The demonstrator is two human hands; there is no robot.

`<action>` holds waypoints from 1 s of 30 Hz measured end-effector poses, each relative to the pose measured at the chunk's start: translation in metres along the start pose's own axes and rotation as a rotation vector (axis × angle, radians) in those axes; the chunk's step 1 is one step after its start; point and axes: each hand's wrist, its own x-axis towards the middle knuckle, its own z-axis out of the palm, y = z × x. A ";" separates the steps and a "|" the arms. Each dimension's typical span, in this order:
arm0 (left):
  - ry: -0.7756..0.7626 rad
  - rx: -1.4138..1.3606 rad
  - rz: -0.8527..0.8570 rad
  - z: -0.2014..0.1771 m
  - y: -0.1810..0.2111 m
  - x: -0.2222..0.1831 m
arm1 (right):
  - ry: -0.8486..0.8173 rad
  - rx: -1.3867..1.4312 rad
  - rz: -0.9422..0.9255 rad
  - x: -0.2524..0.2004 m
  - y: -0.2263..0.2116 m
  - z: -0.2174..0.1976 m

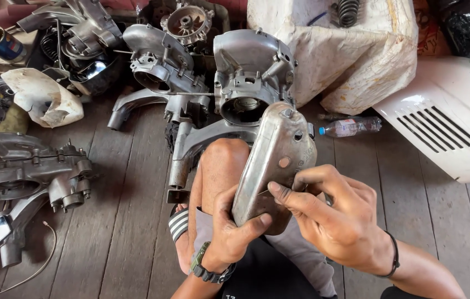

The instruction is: Sanding a metal engine cover manually using a piece of sandpaper to smooth the surface.

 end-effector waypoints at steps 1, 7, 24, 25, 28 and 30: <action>0.012 0.021 0.005 -0.001 -0.003 0.000 | 0.027 0.013 0.022 0.001 0.002 0.000; 0.028 0.030 0.001 -0.001 -0.009 -0.002 | 0.038 -0.028 0.011 -0.001 0.001 -0.002; -0.032 0.049 -0.007 0.006 0.003 -0.002 | 0.058 -0.055 0.033 -0.005 0.003 -0.009; -0.028 0.043 -0.009 0.008 0.005 -0.003 | 0.050 -0.031 0.080 -0.006 0.003 -0.009; -0.008 0.040 0.005 0.002 -0.002 -0.004 | 0.016 -0.010 0.082 -0.005 0.002 -0.008; 0.015 0.041 -0.007 -0.001 -0.005 -0.005 | -0.023 -0.007 0.063 -0.004 0.003 -0.007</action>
